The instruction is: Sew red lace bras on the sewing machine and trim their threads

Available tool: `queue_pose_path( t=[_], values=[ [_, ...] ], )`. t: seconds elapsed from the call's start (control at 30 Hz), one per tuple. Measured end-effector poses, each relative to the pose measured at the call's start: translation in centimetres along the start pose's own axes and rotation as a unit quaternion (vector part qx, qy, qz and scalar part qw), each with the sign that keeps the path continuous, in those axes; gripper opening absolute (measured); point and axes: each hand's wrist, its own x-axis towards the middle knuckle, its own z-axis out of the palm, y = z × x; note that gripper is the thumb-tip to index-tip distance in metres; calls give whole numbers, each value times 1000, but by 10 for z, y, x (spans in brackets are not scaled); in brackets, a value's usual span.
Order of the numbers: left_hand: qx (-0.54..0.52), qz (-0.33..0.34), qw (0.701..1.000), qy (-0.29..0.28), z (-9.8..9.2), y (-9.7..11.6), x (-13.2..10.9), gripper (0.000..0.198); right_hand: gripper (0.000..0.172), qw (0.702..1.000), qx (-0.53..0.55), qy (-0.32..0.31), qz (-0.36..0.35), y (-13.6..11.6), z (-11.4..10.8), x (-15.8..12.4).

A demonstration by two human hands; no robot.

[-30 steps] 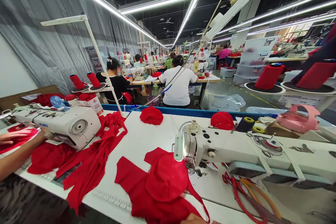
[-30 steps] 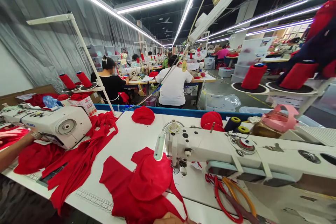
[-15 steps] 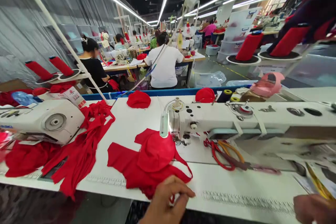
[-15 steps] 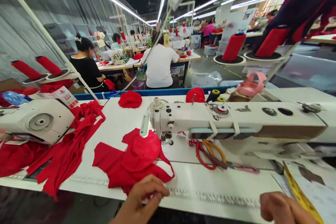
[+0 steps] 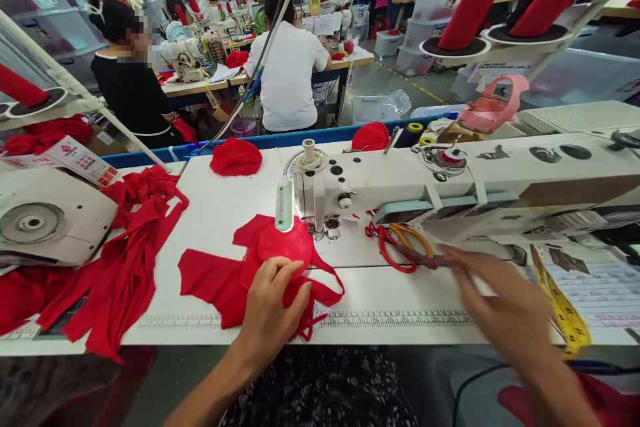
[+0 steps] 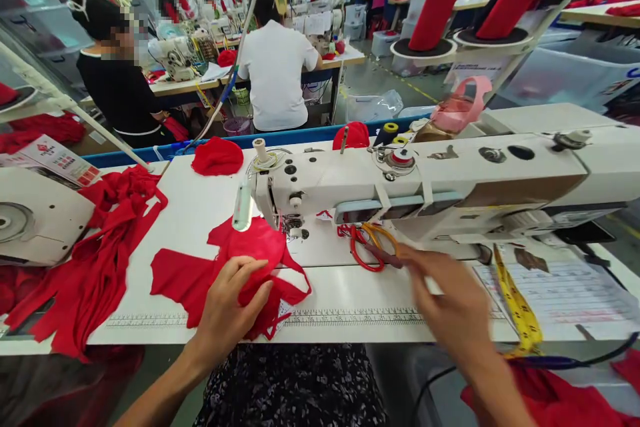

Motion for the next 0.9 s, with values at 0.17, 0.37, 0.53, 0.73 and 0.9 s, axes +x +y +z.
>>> queue_pose_path(
  t=[0.17, 0.37, 0.53, 0.73, 0.9],
  values=[
    [142, 19, 986, -80, 20, -13, 23, 34, 54, 962, 137, -172, -161, -48, 89, 27],
    [116, 35, 989, -81, 14, -36, 37, 30, 37, 908, 111, -277, -295, -58, 121, 45],
    [50, 91, 993, -49, 23, -52, 53, 23, 31, 909, 124, -251, -310, -62, 123, 43],
    [144, 203, 966, -73, 31, -58, 56, 23, 30, 915, 125, -250, -291, -63, 121, 38],
    [216, 260, 937, -80, 29, -54, 56, 31, 27, 918, 118, -240, -292, -61, 124, 35]
  ],
)
